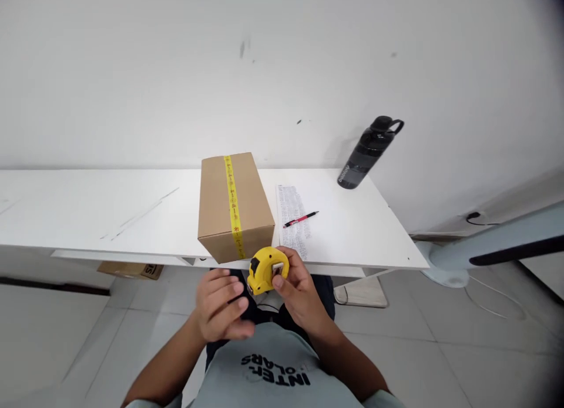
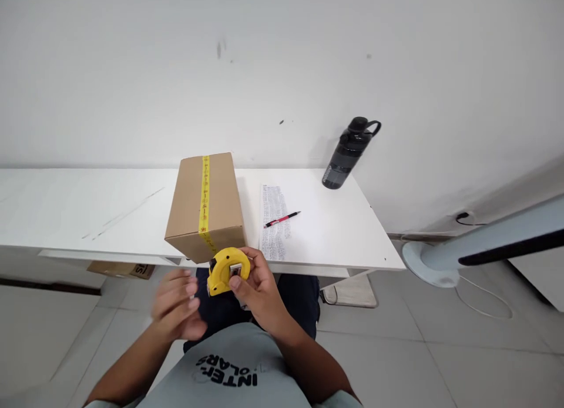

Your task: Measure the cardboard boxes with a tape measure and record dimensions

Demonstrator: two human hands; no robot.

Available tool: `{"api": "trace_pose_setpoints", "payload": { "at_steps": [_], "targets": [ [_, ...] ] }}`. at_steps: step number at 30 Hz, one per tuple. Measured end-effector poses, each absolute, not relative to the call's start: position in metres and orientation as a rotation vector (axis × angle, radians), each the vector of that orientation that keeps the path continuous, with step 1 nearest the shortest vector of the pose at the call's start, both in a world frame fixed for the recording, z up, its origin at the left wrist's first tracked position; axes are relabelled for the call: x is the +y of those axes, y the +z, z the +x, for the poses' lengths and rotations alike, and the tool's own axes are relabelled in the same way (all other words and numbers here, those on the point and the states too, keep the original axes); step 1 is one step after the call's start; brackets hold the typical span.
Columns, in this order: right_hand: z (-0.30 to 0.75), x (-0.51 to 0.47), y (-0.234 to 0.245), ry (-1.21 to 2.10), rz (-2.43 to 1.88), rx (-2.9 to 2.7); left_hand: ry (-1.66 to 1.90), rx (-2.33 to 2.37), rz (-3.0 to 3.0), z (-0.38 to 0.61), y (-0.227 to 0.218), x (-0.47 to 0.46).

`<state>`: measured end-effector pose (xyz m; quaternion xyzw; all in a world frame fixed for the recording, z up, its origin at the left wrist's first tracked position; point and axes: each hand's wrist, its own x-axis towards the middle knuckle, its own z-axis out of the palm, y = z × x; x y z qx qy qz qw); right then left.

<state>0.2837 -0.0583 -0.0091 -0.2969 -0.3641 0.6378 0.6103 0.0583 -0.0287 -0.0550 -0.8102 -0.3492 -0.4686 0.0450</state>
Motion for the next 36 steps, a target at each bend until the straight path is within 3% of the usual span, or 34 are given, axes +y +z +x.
{"api": "trace_pose_setpoints", "payload": {
  "at_steps": [3, 10, 20, 36],
  "targets": [
    [0.278, -0.057, -0.011, 1.494, -0.67, -0.868, -1.477, -0.691, -2.394, 0.08, -0.039, -0.042],
    [0.272, -0.057, -0.007, 1.423, -0.682, -0.857, -1.284, -0.628, -2.389, 0.077, 0.009, -0.035],
    [0.337, 0.003, 0.001, 0.791, -0.774, -0.838, -1.372, -1.077, -1.586, -0.019, 0.014, 0.048],
    [0.334, 0.033, -0.001, 0.846, -0.884, -1.187, -1.372, -0.859, -2.15, 0.021, 0.002, 0.03]
  ]
}}
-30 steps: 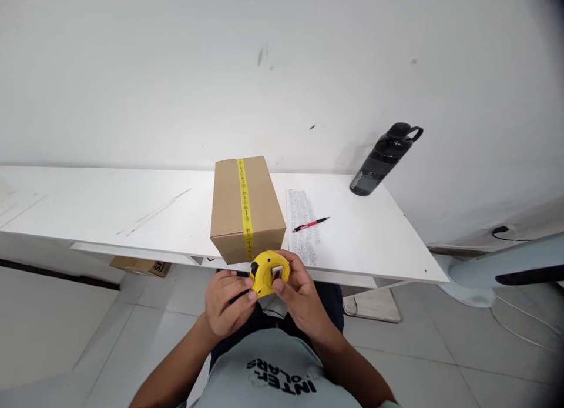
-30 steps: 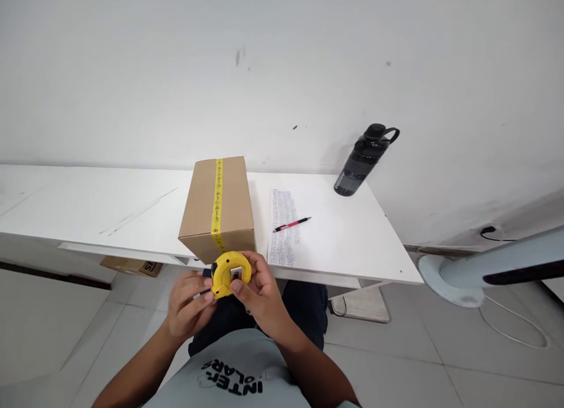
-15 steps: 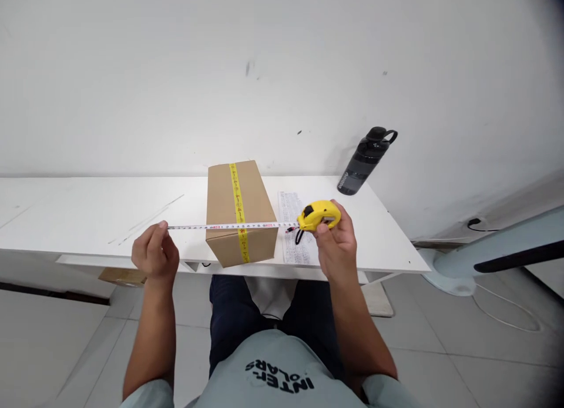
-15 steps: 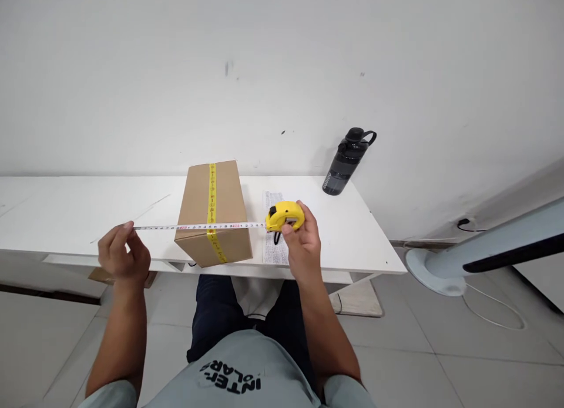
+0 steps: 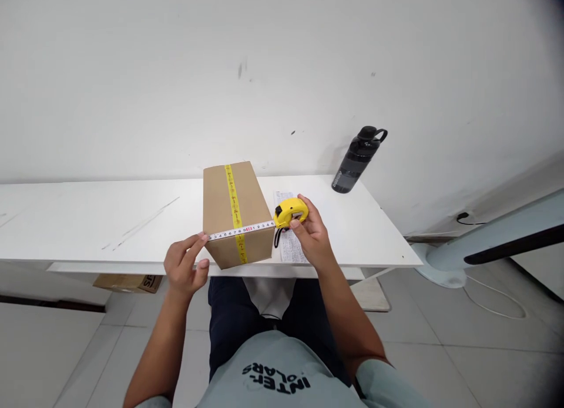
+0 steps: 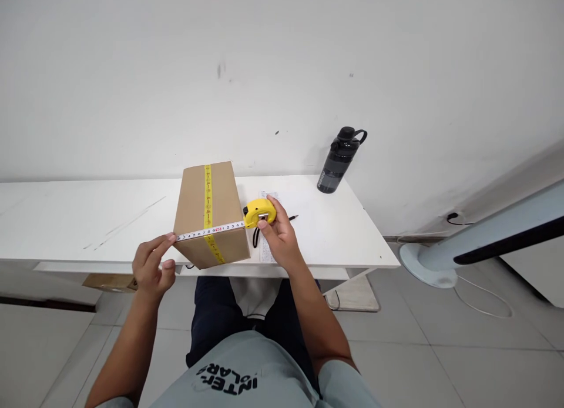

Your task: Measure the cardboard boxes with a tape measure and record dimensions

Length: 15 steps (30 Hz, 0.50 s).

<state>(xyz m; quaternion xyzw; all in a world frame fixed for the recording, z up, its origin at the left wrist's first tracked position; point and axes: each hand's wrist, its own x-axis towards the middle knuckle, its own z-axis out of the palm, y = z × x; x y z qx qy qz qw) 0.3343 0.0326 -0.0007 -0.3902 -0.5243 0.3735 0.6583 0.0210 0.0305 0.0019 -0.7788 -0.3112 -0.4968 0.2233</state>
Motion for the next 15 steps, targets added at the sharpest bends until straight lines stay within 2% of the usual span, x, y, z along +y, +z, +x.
{"api": "trace_pose_setpoints", "payload": {
  "at_steps": [5, 15],
  "targets": [
    [0.334, 0.033, -0.002, 0.837, -0.893, -1.185, -1.448, -0.869, -2.086, 0.035, -0.003, 0.034],
    [0.334, 0.032, -0.001, 0.837, -0.904, -1.18, -1.372, -0.869, -2.114, 0.03, 0.003, 0.04]
  ]
}}
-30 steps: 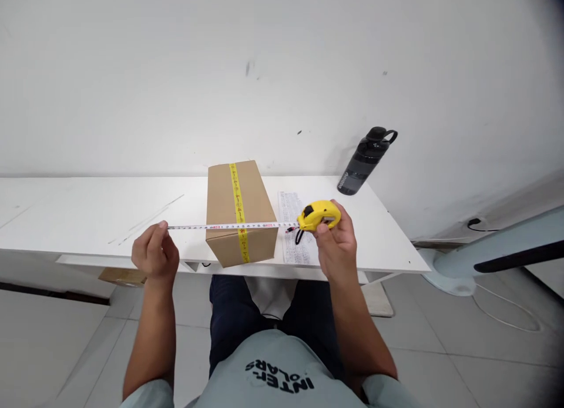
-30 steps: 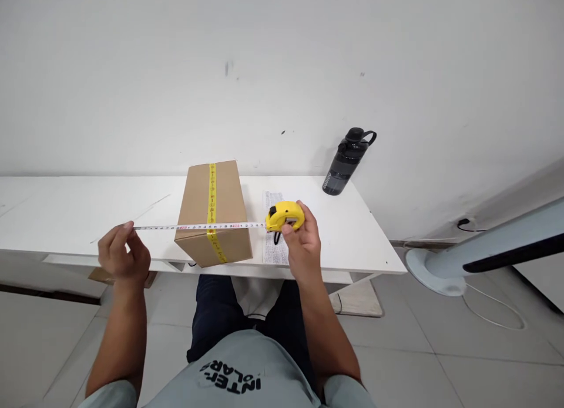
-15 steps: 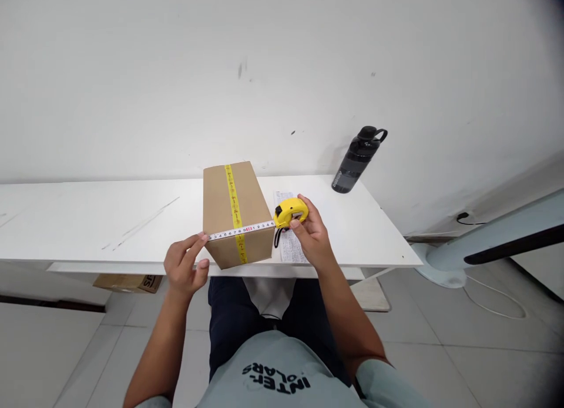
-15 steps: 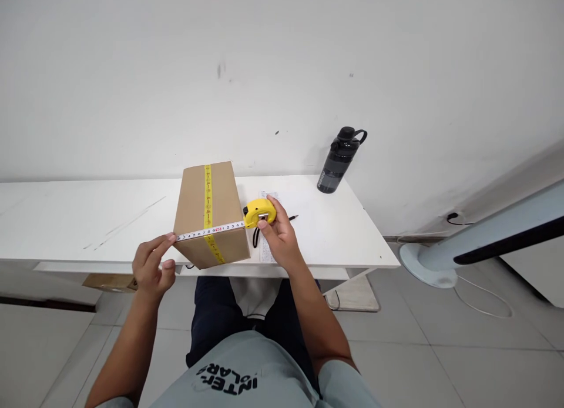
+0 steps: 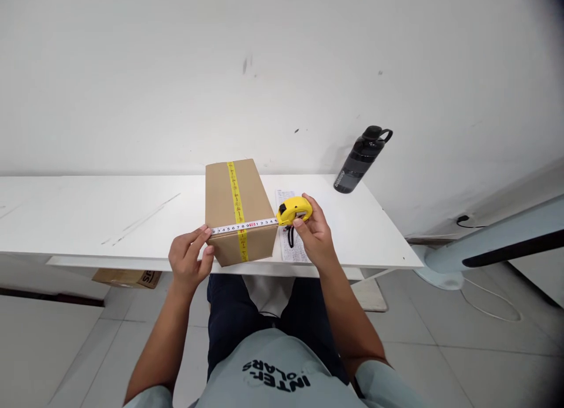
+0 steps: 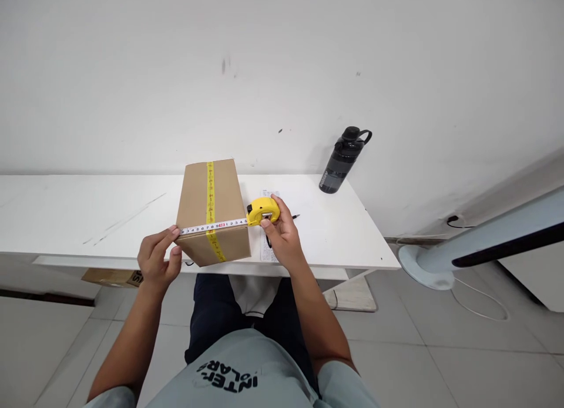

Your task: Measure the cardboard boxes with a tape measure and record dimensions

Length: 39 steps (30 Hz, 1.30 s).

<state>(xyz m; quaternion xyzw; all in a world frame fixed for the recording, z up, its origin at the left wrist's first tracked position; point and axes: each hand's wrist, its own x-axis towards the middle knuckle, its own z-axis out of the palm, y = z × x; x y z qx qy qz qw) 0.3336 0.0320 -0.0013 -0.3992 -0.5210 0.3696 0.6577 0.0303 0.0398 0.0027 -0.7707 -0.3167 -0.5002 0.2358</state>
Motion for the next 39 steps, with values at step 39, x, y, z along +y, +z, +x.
{"api": "trace_pose_setpoints", "payload": {
  "at_steps": [39],
  "targets": [
    [0.32, -0.091, -0.077, 1.785, -0.837, -0.754, -1.585, -0.883, -3.065, 0.146, -0.079, -0.028]
  ]
}}
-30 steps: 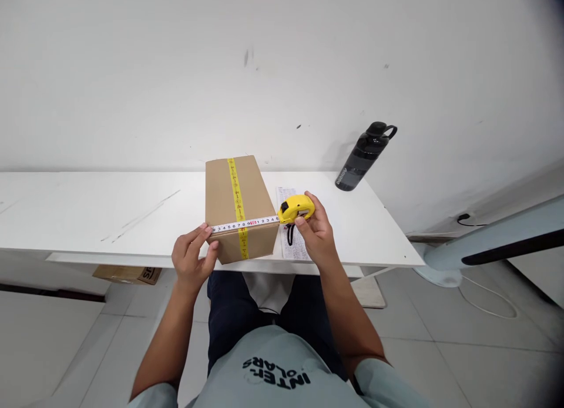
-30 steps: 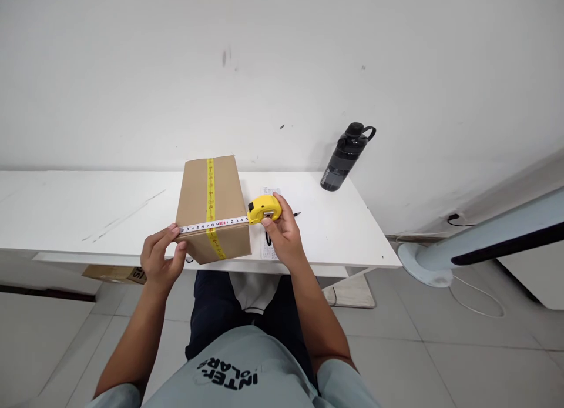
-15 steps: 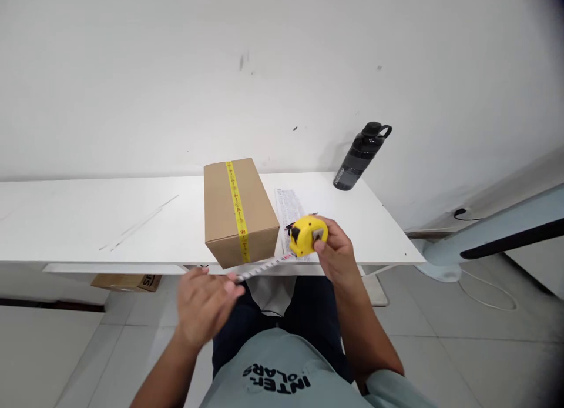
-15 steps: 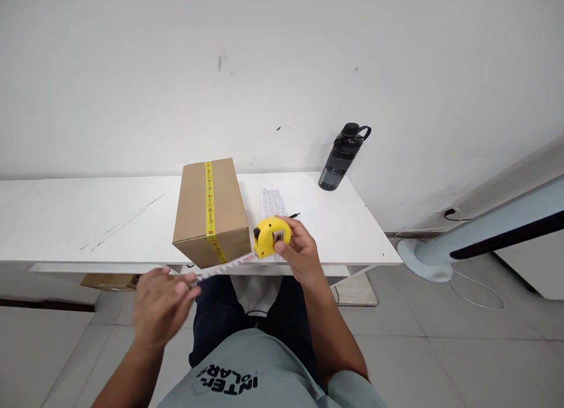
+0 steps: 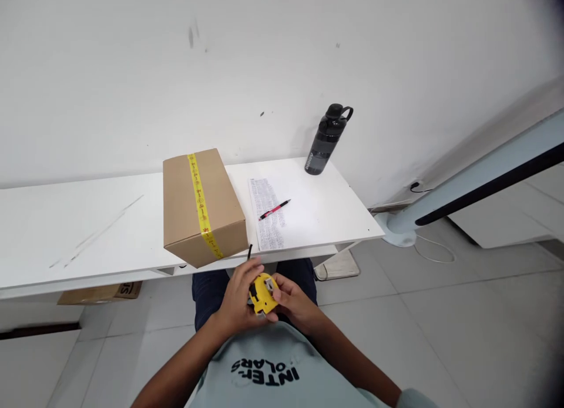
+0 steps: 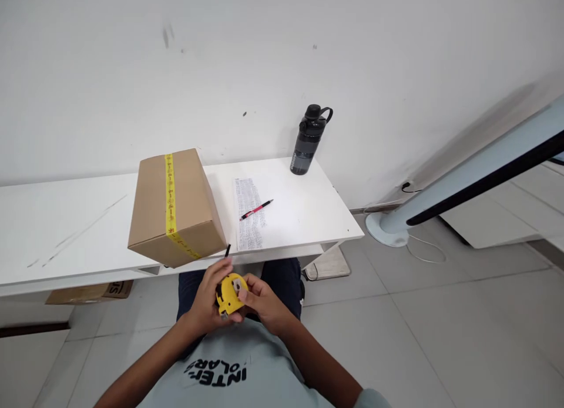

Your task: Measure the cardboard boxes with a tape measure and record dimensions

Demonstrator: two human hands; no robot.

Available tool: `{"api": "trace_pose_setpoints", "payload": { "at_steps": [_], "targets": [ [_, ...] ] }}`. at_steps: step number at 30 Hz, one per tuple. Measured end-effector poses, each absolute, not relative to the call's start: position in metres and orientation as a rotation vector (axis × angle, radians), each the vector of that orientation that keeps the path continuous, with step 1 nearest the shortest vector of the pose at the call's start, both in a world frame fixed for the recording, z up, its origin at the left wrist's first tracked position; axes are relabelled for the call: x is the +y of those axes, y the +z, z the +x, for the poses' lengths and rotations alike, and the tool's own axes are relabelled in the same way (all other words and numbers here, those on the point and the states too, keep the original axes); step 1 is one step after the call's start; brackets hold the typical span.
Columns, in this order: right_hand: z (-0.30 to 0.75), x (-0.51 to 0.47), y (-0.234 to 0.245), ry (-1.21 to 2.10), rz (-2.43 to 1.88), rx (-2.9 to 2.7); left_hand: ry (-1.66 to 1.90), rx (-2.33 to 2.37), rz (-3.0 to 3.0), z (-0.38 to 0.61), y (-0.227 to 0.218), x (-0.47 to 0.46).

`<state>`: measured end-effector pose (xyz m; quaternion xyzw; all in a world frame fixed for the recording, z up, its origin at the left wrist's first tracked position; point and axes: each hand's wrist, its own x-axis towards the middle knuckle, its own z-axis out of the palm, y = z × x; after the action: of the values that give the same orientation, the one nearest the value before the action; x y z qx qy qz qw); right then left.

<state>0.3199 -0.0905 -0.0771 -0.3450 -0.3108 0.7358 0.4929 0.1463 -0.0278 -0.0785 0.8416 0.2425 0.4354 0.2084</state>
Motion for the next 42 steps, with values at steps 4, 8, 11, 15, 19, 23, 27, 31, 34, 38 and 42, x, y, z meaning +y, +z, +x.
{"api": "trace_pose_setpoints", "payload": {
  "at_steps": [4, 8, 11, 15, 19, 23, 27, 31, 34, 38, 42],
  "targets": [
    [0.352, -0.07, -0.069, 1.627, -1.038, -1.288, 1.069, 0.606, 1.792, 0.157, -0.075, -0.037],
    [0.405, -0.002, -0.052, 0.839, -1.501, -1.423, 0.873, 0.551, 1.489, 0.164, -0.061, -0.031],
    [0.436, 0.06, -0.048, 0.495, -1.863, -1.656, 0.73, 0.566, 1.754, 0.173, -0.053, -0.011],
    [0.449, 0.104, -0.053, 0.547, -1.809, -1.758, 0.641, 0.714, 2.241, 0.191, -0.055, 0.022],
    [0.451, 0.096, -0.057, 0.578, -1.668, -1.701, 0.61, 0.837, 2.28, 0.202, -0.069, 0.041],
    [0.456, 0.068, -0.063, 0.744, -1.519, -1.567, 0.579, 0.902, 2.26, 0.204, -0.079, 0.044],
    [0.455, 0.053, -0.072, 0.925, -1.406, -1.479, 0.531, 0.978, 2.243, 0.206, -0.073, 0.049],
    [0.442, 0.059, -0.08, 0.964, -1.38, -1.351, 0.51, 1.183, 2.201, 0.209, -0.063, 0.065],
    [0.428, 0.068, -0.083, 0.92, -1.421, -1.23, 0.516, 1.283, 2.163, 0.208, -0.06, 0.074],
    [0.416, 0.078, -0.082, 0.87, -1.47, -1.136, 0.541, 1.164, 2.197, 0.202, -0.063, 0.074],
    [0.416, 0.077, -0.078, 0.837, -1.456, -1.192, 0.52, 1.104, 2.205, 0.198, -0.067, 0.071]
  ]
}}
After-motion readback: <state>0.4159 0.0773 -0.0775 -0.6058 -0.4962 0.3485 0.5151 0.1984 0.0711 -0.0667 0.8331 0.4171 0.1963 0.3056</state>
